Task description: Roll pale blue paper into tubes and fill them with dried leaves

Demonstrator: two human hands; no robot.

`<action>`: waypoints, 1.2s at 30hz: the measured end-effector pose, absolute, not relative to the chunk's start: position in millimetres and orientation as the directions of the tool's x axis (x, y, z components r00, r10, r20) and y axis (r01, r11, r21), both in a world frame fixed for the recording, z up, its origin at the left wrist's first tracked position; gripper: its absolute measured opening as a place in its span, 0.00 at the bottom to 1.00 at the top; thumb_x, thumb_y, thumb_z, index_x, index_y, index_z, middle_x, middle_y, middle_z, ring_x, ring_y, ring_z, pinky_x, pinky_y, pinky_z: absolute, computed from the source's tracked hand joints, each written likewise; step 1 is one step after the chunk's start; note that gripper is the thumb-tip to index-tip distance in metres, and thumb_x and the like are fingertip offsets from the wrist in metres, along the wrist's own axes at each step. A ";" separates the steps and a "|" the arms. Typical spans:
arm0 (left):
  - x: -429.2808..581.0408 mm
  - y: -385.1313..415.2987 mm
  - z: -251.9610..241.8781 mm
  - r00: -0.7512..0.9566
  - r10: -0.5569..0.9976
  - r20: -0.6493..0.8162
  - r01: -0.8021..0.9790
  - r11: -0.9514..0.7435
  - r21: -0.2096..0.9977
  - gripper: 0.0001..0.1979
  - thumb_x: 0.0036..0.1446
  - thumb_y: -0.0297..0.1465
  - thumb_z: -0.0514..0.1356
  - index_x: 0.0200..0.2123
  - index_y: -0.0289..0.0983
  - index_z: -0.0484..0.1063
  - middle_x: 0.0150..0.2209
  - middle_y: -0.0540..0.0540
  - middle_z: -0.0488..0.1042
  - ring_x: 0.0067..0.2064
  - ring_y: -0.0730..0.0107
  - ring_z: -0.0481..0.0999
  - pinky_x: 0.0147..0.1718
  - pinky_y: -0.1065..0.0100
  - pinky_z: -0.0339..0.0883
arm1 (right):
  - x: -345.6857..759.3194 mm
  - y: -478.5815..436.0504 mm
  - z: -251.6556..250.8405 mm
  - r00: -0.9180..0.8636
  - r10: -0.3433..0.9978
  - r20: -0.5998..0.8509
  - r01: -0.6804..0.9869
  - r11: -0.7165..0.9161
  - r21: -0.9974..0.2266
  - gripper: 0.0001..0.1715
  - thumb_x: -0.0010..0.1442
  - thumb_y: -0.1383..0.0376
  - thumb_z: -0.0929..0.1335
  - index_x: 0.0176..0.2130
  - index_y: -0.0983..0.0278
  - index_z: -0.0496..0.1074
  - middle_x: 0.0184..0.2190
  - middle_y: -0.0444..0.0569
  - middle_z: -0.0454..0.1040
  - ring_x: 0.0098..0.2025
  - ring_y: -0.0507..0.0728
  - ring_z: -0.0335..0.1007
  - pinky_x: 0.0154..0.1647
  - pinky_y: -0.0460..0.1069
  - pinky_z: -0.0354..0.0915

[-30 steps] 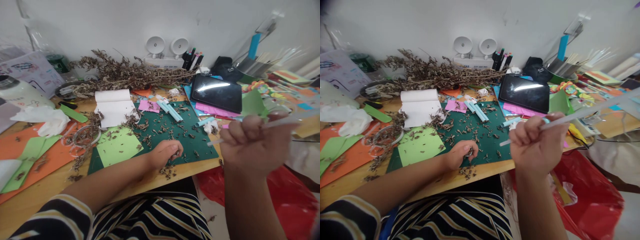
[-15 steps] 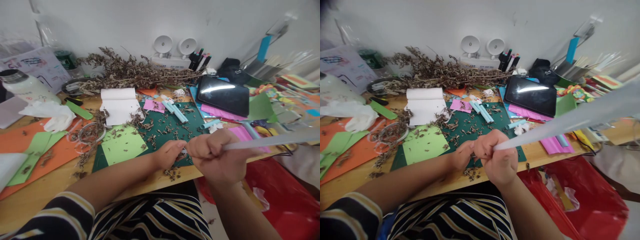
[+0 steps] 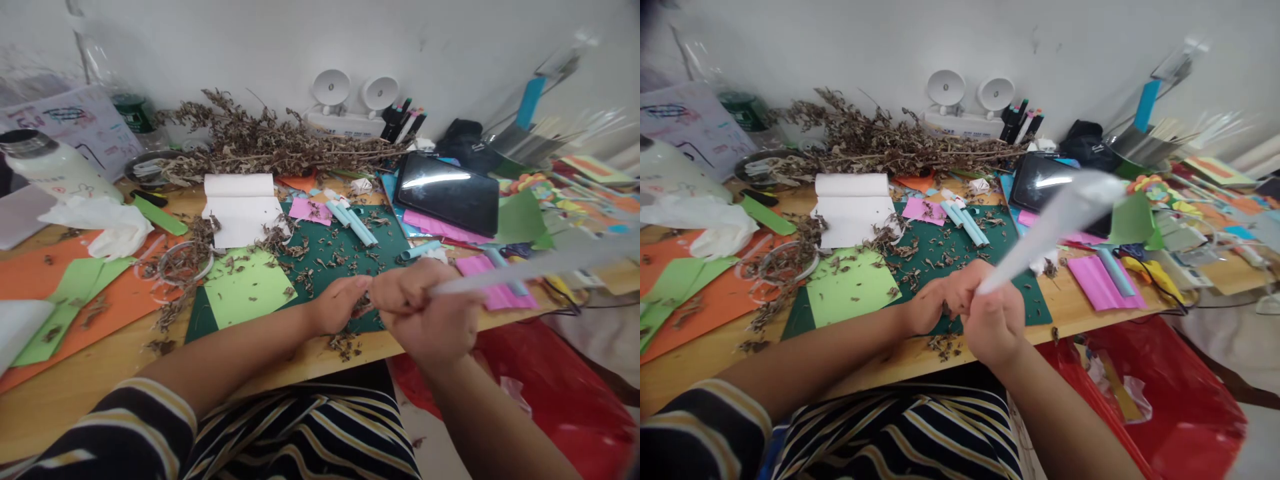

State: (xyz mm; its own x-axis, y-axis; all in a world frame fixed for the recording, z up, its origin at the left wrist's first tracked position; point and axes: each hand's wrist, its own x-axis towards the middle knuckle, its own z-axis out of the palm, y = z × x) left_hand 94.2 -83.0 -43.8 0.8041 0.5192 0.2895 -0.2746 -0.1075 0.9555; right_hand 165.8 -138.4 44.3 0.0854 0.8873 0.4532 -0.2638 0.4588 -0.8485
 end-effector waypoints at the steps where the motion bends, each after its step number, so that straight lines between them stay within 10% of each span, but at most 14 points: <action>1: 94.5 -83.3 -43.4 0.799 0.534 0.275 -0.266 -0.096 0.959 0.22 0.56 0.44 0.38 0.19 0.35 0.55 0.17 0.52 0.57 0.21 0.78 0.57 0.21 0.73 0.54 | 166.1 -137.3 45.1 0.074 0.900 0.431 -0.253 0.435 -0.864 0.24 0.52 0.49 0.60 0.17 0.63 0.52 0.13 0.38 0.44 0.14 0.46 0.41 0.15 0.45 0.41; 9: 95.2 -85.2 -45.6 0.829 0.510 0.229 -0.291 0.044 0.956 0.24 0.55 0.47 0.39 0.23 0.33 0.59 0.16 0.53 0.57 0.19 0.79 0.55 0.20 0.74 0.52 | 188.7 -143.9 77.2 0.040 0.862 0.506 -0.318 0.491 -0.811 0.30 0.54 0.53 0.59 0.18 0.65 0.37 0.13 0.38 0.37 0.13 0.46 0.33 0.14 0.45 0.40; 24: 95.5 -82.6 -49.1 0.812 0.522 0.263 -0.325 0.028 0.945 0.27 0.53 0.50 0.37 0.26 0.33 0.60 0.18 0.53 0.57 0.19 0.79 0.57 0.20 0.75 0.53 | 176.2 -145.9 57.1 0.155 0.901 0.405 -0.455 0.428 -0.781 0.29 0.52 0.49 0.59 0.17 0.64 0.40 0.12 0.38 0.39 0.13 0.45 0.34 0.14 0.45 0.44; 36: 94.1 -78.6 -47.5 0.808 0.492 0.325 -0.324 -0.090 0.942 0.27 0.54 0.49 0.34 0.26 0.34 0.59 0.20 0.51 0.57 0.23 0.76 0.57 0.23 0.72 0.54 | 158.5 -143.7 53.0 0.124 0.896 0.426 -0.192 0.443 -0.876 0.30 0.51 0.49 0.59 0.14 0.66 0.44 0.10 0.39 0.42 0.13 0.46 0.43 0.16 0.46 0.46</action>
State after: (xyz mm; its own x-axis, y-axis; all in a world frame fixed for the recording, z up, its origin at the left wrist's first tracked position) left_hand 94.1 -78.6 -47.5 0.8076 0.4921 0.3248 -0.3238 -0.0903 0.9418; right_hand 158.5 -143.7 53.0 0.1236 0.8962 0.4261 -0.1923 0.4429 -0.8757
